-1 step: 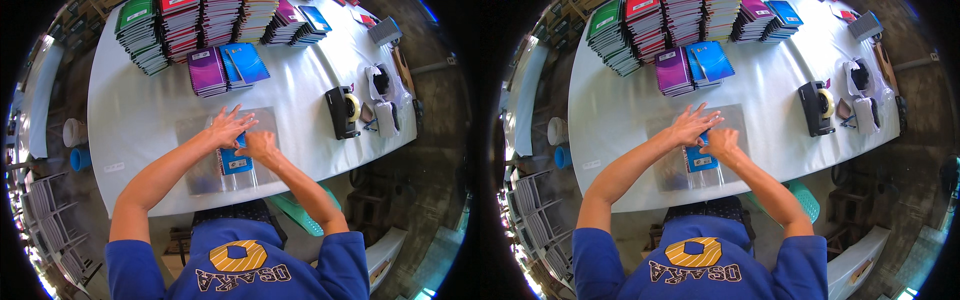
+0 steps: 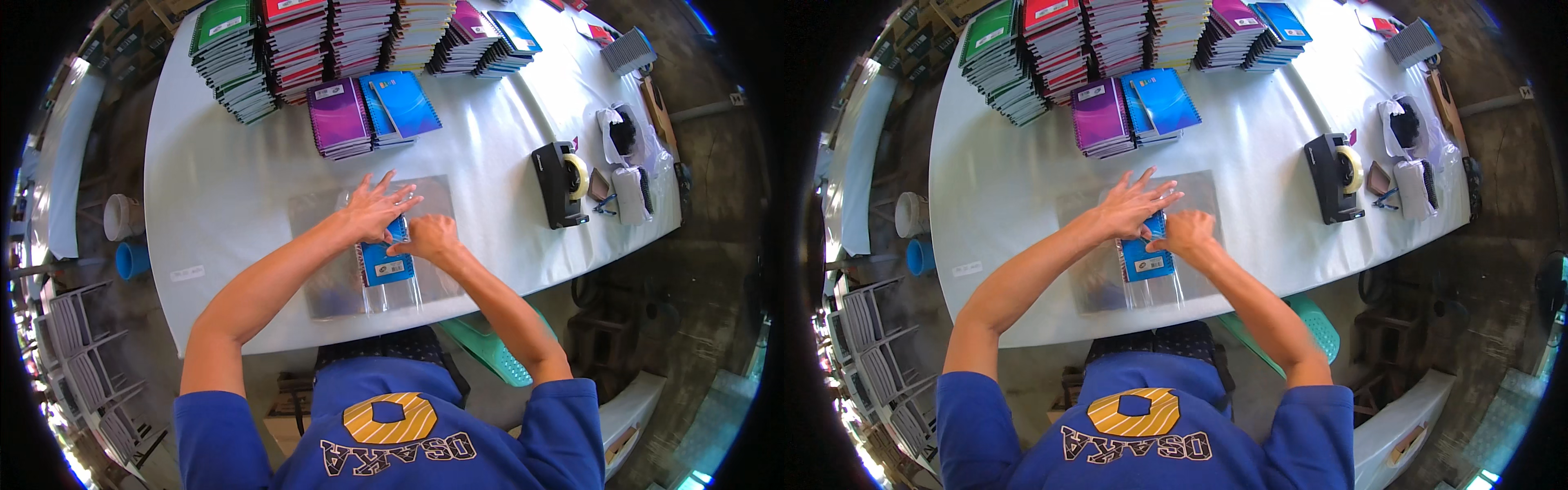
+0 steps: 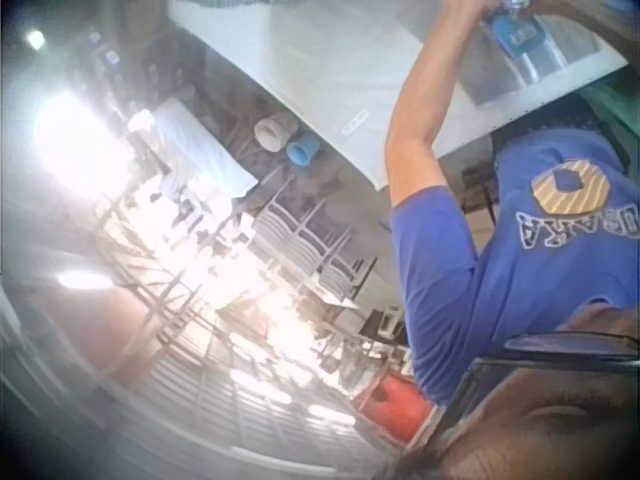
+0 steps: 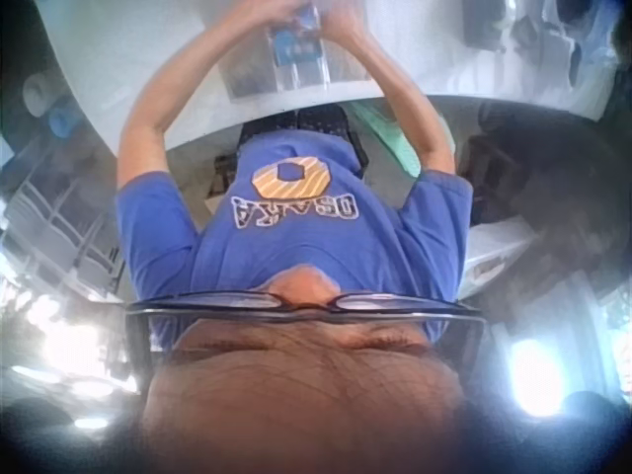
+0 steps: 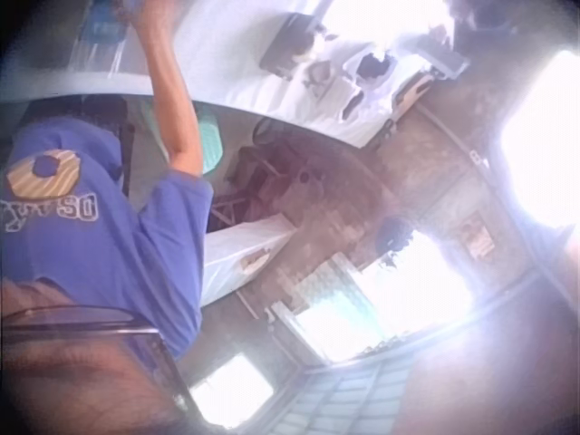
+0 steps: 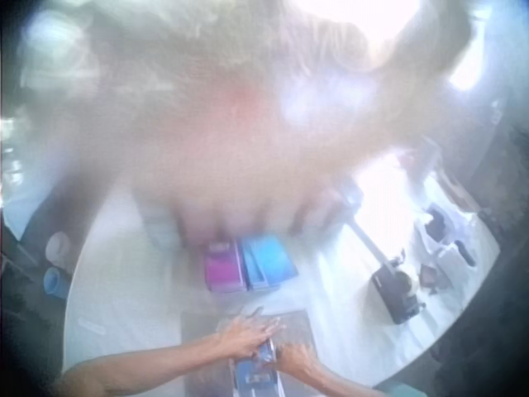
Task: The person stacks several notebooks, places them into a plastic sleeve, and uses a tape dispenser to seal the package.
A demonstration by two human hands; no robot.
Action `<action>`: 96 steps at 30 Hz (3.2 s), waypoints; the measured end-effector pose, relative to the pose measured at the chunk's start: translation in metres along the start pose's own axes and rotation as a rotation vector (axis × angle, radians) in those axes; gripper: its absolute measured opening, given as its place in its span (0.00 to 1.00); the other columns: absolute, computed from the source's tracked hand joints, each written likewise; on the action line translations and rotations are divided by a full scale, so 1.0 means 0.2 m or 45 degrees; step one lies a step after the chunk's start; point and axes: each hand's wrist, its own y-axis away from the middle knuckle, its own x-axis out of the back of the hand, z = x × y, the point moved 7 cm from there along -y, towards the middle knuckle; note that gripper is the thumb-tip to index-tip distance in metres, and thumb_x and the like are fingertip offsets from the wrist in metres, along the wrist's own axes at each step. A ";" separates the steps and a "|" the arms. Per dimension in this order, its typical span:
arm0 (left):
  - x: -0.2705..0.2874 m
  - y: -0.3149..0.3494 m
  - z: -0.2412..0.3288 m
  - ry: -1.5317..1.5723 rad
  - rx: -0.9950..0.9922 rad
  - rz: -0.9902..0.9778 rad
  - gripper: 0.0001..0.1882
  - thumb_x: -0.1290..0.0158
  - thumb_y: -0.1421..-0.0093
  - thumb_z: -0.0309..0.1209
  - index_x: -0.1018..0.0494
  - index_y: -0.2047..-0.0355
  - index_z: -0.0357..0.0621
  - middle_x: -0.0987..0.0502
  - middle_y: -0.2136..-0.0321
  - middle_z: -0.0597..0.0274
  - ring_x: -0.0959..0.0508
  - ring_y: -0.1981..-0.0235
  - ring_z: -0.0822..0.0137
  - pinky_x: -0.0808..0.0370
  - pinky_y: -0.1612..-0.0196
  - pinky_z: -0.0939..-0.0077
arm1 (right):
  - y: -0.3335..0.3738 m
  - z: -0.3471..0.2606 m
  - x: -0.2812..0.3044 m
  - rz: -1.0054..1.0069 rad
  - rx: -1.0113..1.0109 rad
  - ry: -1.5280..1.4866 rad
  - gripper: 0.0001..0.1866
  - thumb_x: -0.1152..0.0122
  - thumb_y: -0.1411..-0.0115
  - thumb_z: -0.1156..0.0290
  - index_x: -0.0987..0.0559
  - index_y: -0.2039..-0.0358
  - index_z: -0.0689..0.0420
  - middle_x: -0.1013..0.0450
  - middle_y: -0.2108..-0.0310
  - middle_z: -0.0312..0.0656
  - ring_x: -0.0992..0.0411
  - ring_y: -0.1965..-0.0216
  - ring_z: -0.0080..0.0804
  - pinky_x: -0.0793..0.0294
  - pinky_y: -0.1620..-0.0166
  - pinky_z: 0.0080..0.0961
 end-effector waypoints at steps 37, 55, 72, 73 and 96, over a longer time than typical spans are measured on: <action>-0.38 0.49 -0.01 1.120 0.727 0.666 0.31 0.47 0.37 0.37 0.42 0.36 0.41 0.43 0.35 0.46 0.50 0.32 0.52 0.46 0.34 0.56 | 0.10 0.13 -0.25 0.237 0.208 -1.524 0.49 0.22 0.57 0.63 0.40 0.37 0.57 0.36 0.48 0.50 0.34 0.47 0.43 0.30 0.46 0.36; 0.24 0.46 0.28 1.950 0.114 0.978 0.56 0.37 0.46 0.41 0.66 0.31 0.40 0.54 0.31 0.48 0.56 0.30 0.57 0.59 0.31 0.59 | 0.60 0.36 0.41 0.804 0.641 -0.975 0.45 0.33 0.58 0.87 0.36 0.39 0.49 0.35 0.44 0.45 0.43 0.37 0.44 0.43 0.33 0.40; 0.34 0.34 0.33 0.888 0.553 0.792 0.33 0.63 0.35 0.23 0.60 0.32 0.39 0.35 0.40 0.49 0.31 0.43 0.52 0.50 0.34 0.50 | 0.62 0.20 0.57 0.878 0.919 -0.045 0.05 0.37 0.61 0.81 0.21 0.83 0.55 0.31 0.44 0.32 0.41 0.38 0.35 0.49 0.32 0.44; 0.34 0.33 0.33 0.995 0.560 0.711 0.35 0.61 0.36 0.22 0.61 0.32 0.38 0.35 0.40 0.47 0.34 0.39 0.51 0.49 0.34 0.50 | 0.59 0.21 0.55 0.823 0.918 0.022 0.06 0.36 0.61 0.81 0.20 0.81 0.55 0.31 0.43 0.33 0.40 0.38 0.36 0.48 0.33 0.44; 0.10 0.30 0.11 0.986 -0.054 0.870 0.33 0.30 0.64 0.33 0.22 0.53 0.72 0.49 0.31 0.63 0.60 0.29 0.52 0.50 0.31 0.54 | 0.45 0.37 0.02 1.005 0.561 -1.087 0.28 0.24 0.61 0.71 0.18 0.55 0.45 0.42 0.36 0.45 0.44 0.35 0.45 0.42 0.37 0.43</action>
